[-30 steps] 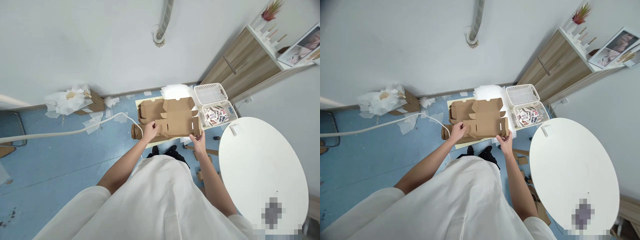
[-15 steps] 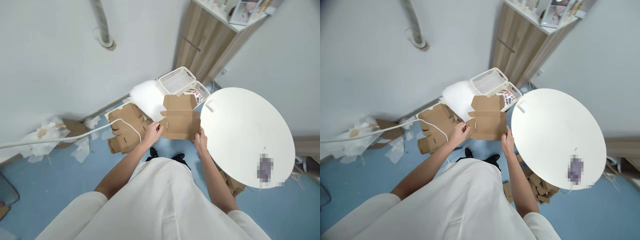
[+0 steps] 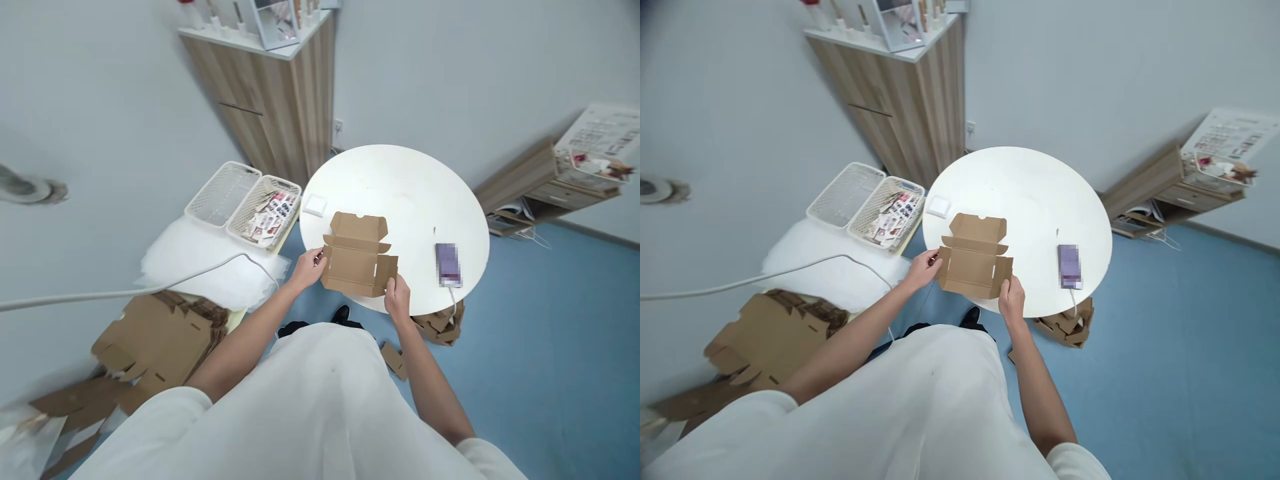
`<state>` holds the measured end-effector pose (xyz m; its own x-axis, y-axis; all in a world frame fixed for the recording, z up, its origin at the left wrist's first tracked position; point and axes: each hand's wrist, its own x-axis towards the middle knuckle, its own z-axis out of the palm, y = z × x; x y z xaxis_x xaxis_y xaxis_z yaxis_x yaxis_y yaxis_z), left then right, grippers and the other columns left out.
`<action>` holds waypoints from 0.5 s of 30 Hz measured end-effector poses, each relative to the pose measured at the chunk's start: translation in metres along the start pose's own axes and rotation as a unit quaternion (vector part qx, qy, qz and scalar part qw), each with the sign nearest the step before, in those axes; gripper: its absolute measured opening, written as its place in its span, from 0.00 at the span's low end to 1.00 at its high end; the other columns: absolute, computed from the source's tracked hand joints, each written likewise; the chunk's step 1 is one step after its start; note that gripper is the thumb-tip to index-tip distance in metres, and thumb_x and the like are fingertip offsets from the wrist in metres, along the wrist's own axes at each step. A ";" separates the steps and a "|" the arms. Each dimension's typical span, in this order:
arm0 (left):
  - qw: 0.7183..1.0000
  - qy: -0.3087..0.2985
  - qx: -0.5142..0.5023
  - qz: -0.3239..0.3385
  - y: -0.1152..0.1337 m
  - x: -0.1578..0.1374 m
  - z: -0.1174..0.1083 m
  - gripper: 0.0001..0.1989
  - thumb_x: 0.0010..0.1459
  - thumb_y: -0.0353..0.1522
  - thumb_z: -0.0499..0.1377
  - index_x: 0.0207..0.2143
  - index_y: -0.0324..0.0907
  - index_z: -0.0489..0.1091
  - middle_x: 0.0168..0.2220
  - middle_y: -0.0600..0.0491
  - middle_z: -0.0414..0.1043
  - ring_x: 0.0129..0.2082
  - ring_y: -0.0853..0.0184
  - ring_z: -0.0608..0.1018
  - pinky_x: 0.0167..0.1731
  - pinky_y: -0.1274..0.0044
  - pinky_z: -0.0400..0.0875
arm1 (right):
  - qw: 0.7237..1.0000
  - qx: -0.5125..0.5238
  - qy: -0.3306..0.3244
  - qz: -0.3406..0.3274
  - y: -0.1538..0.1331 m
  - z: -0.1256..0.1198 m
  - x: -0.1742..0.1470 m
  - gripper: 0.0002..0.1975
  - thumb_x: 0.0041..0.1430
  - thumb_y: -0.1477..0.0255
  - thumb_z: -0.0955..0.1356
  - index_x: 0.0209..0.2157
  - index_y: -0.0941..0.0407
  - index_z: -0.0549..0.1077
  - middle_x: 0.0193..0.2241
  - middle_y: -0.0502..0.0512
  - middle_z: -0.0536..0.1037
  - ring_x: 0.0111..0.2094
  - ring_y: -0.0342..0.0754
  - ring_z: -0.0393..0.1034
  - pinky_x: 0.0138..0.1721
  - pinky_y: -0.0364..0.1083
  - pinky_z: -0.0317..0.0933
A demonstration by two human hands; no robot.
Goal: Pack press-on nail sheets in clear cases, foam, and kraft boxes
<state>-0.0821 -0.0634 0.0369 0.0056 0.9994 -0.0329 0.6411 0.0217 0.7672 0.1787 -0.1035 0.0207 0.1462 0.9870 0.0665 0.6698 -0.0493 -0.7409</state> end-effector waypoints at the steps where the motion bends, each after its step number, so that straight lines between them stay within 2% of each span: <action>1: 1.000 -0.014 -0.001 -0.011 0.004 0.008 0.011 0.15 0.53 0.29 0.52 0.43 0.41 0.70 0.32 0.54 0.71 0.26 0.71 0.71 0.33 0.78 0.67 | 1.000 0.007 -0.003 0.015 0.008 -0.004 0.001 0.14 0.60 0.68 0.53 0.33 0.55 0.66 0.26 0.53 0.68 0.28 0.47 0.61 0.31 0.46 0.55; 4: 0.998 -0.043 -0.003 -0.049 0.009 0.028 0.039 0.20 0.52 0.29 0.53 0.49 0.42 0.66 0.33 0.54 0.72 0.26 0.71 0.73 0.32 0.78 0.68 | 0.996 0.031 -0.009 0.079 0.031 -0.012 0.002 0.19 0.58 0.68 0.54 0.49 0.55 0.64 0.34 0.56 0.72 0.31 0.48 0.65 0.34 0.47 0.58; 6: 0.996 -0.055 -0.002 -0.063 0.007 0.038 0.052 0.22 0.52 0.30 0.54 0.51 0.41 0.63 0.35 0.52 0.72 0.27 0.71 0.74 0.32 0.78 0.68 | 0.990 0.037 -0.004 0.134 0.045 -0.013 0.003 0.24 0.57 0.67 0.56 0.55 0.55 0.59 0.36 0.57 0.73 0.31 0.49 0.67 0.34 0.48 0.59; 10: 0.995 -0.064 0.019 -0.074 -0.001 0.052 0.066 0.23 0.53 0.30 0.54 0.53 0.40 0.60 0.38 0.49 0.72 0.29 0.69 0.76 0.34 0.76 0.70 | 0.978 0.033 0.001 0.205 0.068 -0.009 0.003 0.29 0.54 0.67 0.57 0.58 0.57 0.55 0.39 0.60 0.73 0.33 0.50 0.68 0.37 0.50 0.61; 15: 0.996 -0.065 0.035 -0.058 -0.010 0.069 0.077 0.23 0.54 0.30 0.53 0.54 0.40 0.58 0.42 0.48 0.70 0.30 0.68 0.76 0.37 0.73 0.70 | 0.973 0.046 0.008 0.227 0.077 0.000 0.003 0.34 0.50 0.72 0.59 0.60 0.57 0.49 0.46 0.62 0.70 0.37 0.49 0.68 0.41 0.50 0.62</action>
<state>-0.0294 0.0038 -0.0227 0.0254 0.9785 -0.2048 0.6953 0.1299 0.7069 0.2308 -0.1044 -0.0365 0.4235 0.8643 -0.2713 0.4663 -0.4648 -0.7527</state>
